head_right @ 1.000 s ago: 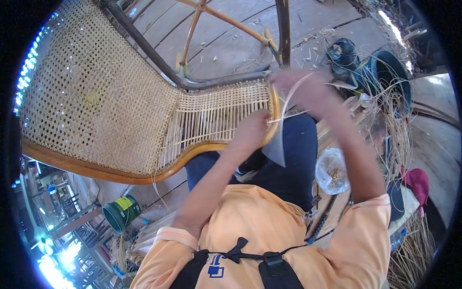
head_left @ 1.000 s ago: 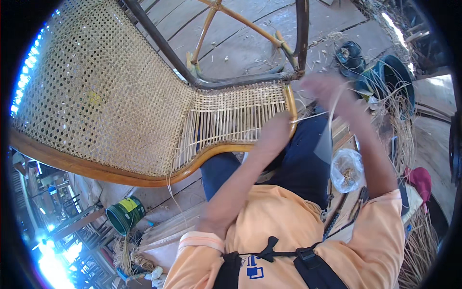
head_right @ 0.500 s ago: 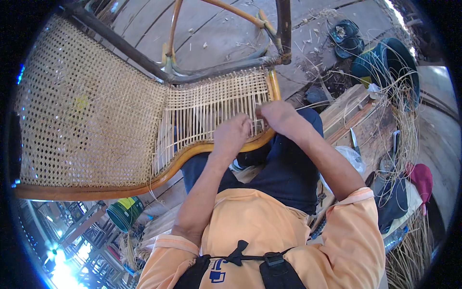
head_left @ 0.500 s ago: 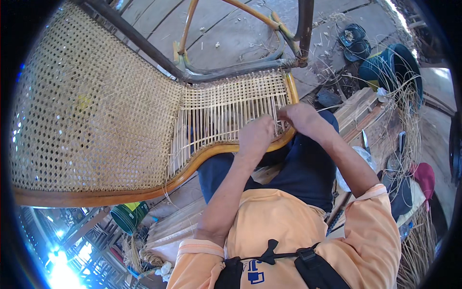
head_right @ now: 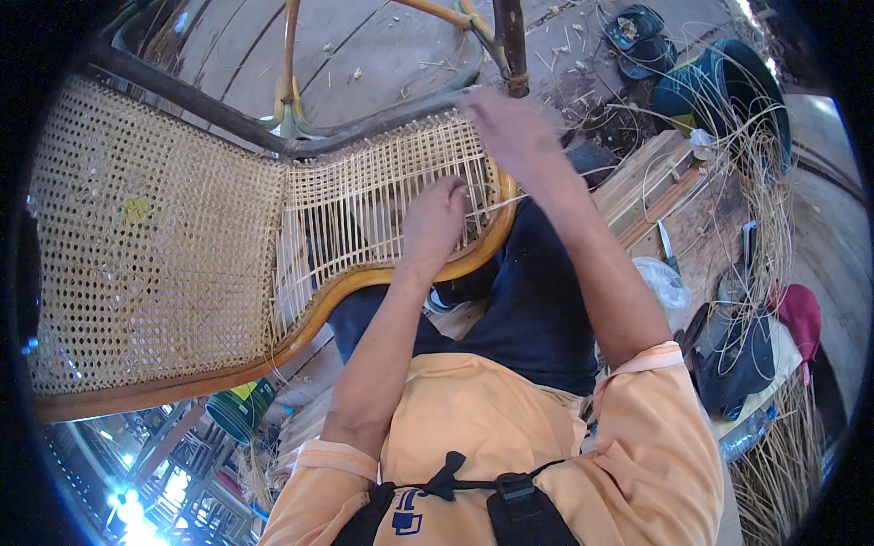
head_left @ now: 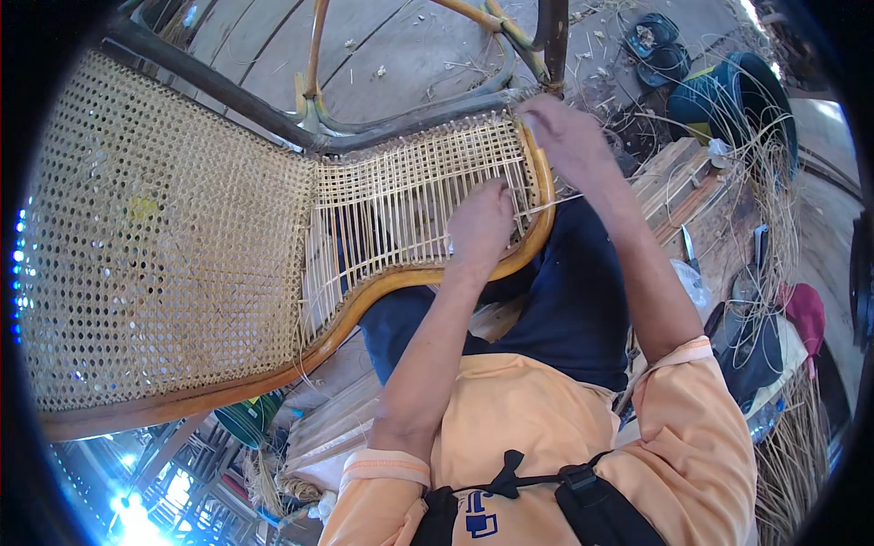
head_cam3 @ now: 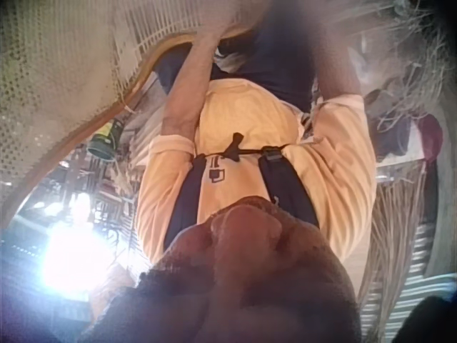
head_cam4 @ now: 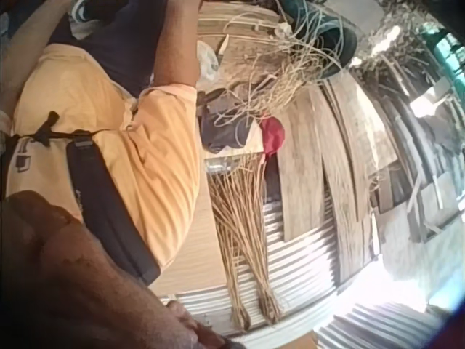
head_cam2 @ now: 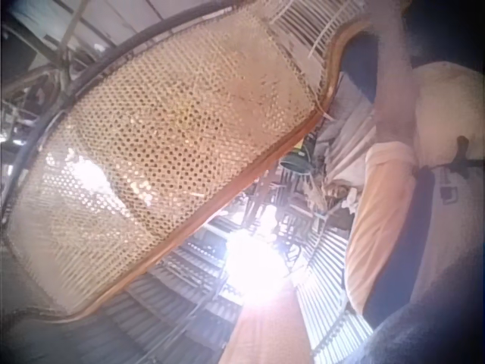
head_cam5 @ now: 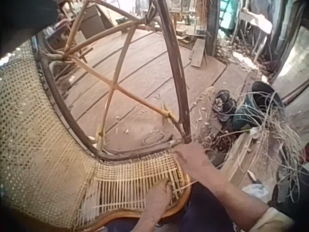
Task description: Repairing or weaving the seat and back of a rattan chair frame using rattan strips and tools.
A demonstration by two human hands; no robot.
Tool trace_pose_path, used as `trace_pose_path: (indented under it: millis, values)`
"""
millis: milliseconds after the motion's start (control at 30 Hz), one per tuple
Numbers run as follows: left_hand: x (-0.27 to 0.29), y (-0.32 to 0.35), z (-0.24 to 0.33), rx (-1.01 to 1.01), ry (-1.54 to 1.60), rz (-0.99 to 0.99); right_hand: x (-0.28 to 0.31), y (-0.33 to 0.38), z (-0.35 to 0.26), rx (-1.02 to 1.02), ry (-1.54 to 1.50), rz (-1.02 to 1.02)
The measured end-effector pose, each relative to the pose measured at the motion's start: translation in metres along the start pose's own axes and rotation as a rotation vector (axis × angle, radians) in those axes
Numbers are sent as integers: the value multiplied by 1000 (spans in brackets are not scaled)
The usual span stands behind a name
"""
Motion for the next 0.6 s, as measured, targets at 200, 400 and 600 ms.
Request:
trace_pose_path:
  millis: [200,400,600]
  values:
    - [-10,13,-35,237,-147,-150,-52,44,-28,346,-491,-611]
    - [4,16,-12,-17,2,43,-34,36,45,301,-82,-413]
    - [-26,14,29,-190,-24,-56,-18,41,82,162,349,-606]
Point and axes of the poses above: each hand's wrist, its own y-axis away from the middle knuckle, its own x-axis out of the back of the hand, z = x × y, the point moved 7 cm from there along -y, towards the middle knuckle, and after that the axes turned 9 degrees about z, right-handed, at the moved point
